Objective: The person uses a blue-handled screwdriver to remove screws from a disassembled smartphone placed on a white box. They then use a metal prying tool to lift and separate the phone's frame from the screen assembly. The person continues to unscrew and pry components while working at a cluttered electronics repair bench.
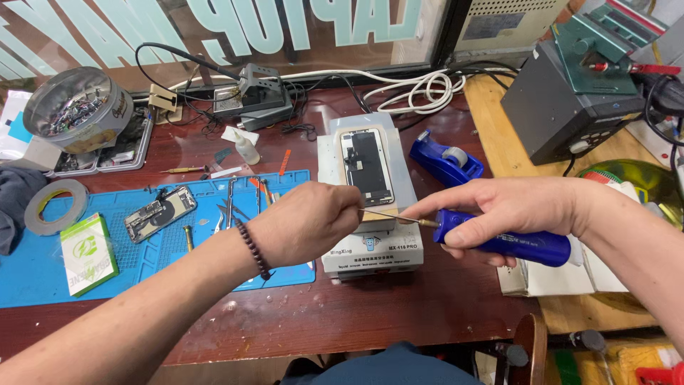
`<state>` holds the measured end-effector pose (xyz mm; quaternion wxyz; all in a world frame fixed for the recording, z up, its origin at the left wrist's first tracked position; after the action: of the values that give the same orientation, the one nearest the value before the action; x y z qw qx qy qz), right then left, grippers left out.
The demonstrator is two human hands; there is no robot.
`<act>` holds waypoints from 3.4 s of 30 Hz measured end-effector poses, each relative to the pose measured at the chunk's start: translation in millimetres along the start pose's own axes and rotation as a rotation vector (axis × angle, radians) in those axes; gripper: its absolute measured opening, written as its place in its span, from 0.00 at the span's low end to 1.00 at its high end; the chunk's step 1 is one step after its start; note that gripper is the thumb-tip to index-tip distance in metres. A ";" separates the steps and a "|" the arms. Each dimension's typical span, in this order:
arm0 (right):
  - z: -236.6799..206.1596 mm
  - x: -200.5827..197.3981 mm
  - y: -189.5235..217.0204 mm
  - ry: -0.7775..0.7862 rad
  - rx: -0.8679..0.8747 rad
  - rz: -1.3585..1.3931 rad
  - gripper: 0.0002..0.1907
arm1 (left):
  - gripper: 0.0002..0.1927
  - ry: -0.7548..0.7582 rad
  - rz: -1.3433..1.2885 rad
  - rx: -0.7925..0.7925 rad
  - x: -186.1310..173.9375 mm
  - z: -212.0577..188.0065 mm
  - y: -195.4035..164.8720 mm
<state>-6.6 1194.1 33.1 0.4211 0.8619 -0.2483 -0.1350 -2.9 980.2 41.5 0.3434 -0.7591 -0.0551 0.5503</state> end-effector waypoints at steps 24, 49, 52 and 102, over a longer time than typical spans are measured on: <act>-2.8 -27.5 -21.8 -0.190 -0.095 0.228 0.37 | 0.12 -0.190 -0.336 -0.280 -84.3 -1.1 167.3; 49.6 -40.5 14.8 -0.635 -0.037 -0.300 0.35 | 0.26 -0.367 -0.690 -0.624 22.4 68.7 200.4; 63.9 -43.8 19.1 -0.546 -0.051 -0.328 0.35 | 0.18 -0.361 -0.873 -0.617 33.2 86.0 188.7; 104.7 -62.2 30.9 -0.311 -0.007 -0.385 0.32 | 0.22 -0.295 -0.887 -0.815 33.6 128.4 155.3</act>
<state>-114.8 1142.7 -4.7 0.3474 0.8605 -0.1407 -0.3449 -147.7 937.2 -96.1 0.2106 -0.6499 -0.6182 0.3888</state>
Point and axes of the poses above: each hand's wrist, its own z-axis towards the middle knuckle, its own x-axis out of the palm, y = z × x, the point moved 6 cm from there along z, towards the middle knuckle, and after that the axes turned 8 degrees about -x, right-handed, at the moved point
